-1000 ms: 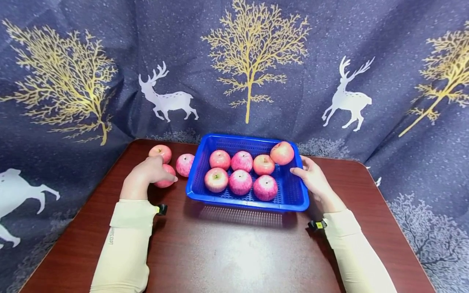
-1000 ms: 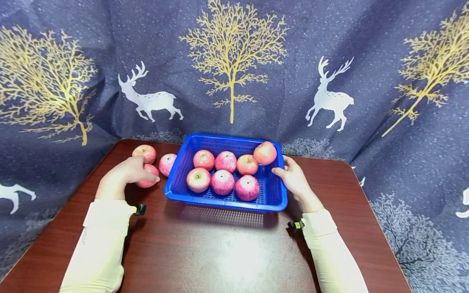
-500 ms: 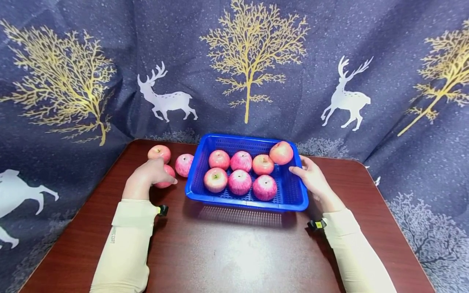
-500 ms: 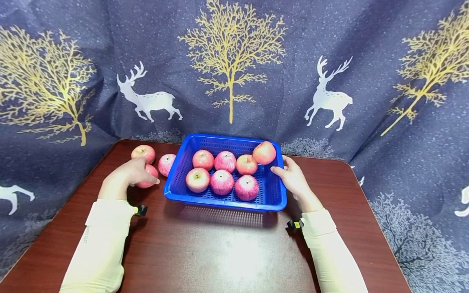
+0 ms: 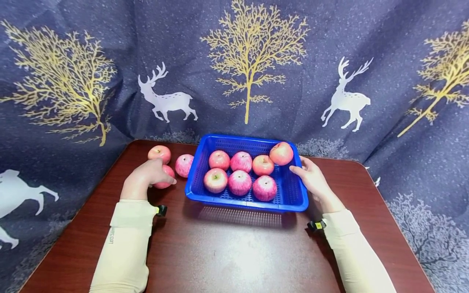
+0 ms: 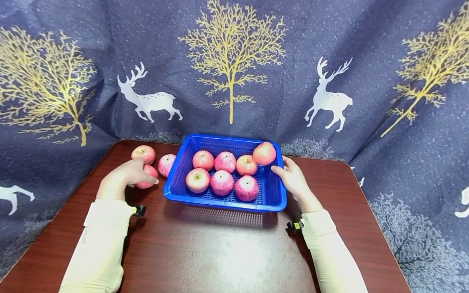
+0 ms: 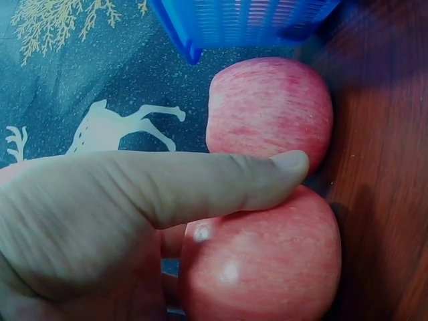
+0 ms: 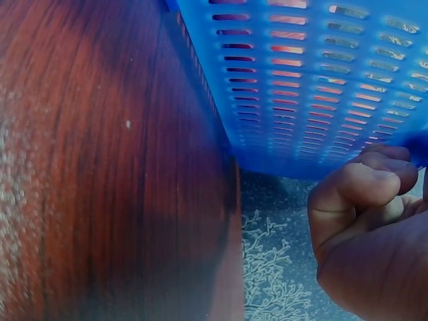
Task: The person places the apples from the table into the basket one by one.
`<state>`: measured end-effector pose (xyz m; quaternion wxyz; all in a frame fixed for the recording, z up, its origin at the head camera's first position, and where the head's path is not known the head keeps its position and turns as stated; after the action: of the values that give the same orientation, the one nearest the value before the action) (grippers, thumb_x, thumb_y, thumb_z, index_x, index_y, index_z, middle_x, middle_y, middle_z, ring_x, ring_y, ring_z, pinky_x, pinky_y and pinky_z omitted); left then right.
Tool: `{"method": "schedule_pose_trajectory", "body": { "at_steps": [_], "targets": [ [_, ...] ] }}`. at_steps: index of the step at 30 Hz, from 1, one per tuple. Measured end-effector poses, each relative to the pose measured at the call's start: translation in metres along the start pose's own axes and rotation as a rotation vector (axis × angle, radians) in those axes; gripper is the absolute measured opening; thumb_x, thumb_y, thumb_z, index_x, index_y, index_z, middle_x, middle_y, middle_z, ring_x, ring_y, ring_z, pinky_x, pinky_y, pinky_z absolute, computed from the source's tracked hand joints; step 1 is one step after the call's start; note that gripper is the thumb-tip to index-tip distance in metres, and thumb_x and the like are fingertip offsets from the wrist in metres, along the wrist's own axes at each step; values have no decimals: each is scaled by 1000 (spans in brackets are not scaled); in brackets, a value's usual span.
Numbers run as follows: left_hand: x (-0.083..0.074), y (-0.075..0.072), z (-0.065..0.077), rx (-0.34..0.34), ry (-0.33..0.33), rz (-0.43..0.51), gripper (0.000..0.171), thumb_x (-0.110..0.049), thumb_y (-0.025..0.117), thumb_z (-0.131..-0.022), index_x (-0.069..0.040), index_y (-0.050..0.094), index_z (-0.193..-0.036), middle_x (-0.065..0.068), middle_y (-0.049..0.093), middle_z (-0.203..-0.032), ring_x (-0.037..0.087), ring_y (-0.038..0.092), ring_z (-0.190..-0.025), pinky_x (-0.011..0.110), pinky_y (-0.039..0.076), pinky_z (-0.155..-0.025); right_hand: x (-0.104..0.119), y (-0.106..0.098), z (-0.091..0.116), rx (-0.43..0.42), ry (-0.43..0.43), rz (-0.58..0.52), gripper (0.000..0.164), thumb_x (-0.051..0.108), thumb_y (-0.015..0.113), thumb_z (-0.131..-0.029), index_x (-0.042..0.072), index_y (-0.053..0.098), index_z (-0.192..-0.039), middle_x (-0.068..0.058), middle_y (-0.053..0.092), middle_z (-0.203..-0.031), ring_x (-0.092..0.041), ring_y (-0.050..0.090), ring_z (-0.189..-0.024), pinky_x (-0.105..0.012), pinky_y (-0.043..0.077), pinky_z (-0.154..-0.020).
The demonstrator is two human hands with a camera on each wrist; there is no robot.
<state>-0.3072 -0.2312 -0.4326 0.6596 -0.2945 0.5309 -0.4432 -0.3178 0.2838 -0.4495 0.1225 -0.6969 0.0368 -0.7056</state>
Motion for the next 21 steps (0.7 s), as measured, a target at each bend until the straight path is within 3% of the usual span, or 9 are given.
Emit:
{"method": "schedule_pose_trajectory", "body": {
  "at_steps": [12, 21],
  "targets": [
    [10, -18, 13, -77, 54, 41, 61, -50, 78, -75, -4, 60, -111, 12, 62, -105, 28, 56, -90, 43, 47, -81, -2, 1, -2, 28, 22, -38, 58, 34, 60, -99, 7, 38, -145, -31, 56, -125, -40, 64, -101, -44, 55, -76],
    [8, -31, 20, -142, 101, 57, 60, -47, 77, -77, -4, 56, -113, 11, 62, -101, 27, 57, -83, 42, 48, -74, 15, 6, 8, 47, 43, -50, 50, 21, 52, -103, 2, 35, -146, -37, 49, -130, -49, 57, -107, -47, 54, -78]
  ]
}}
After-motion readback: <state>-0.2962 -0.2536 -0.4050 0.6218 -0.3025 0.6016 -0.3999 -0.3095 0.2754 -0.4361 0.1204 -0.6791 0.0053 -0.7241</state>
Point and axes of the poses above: each hand's wrist, its own z-axis away from the middle knuckle, its own y-axis out of the palm, x = y × z, the point moved 5 cm from there along -z, towards the middle knuckle
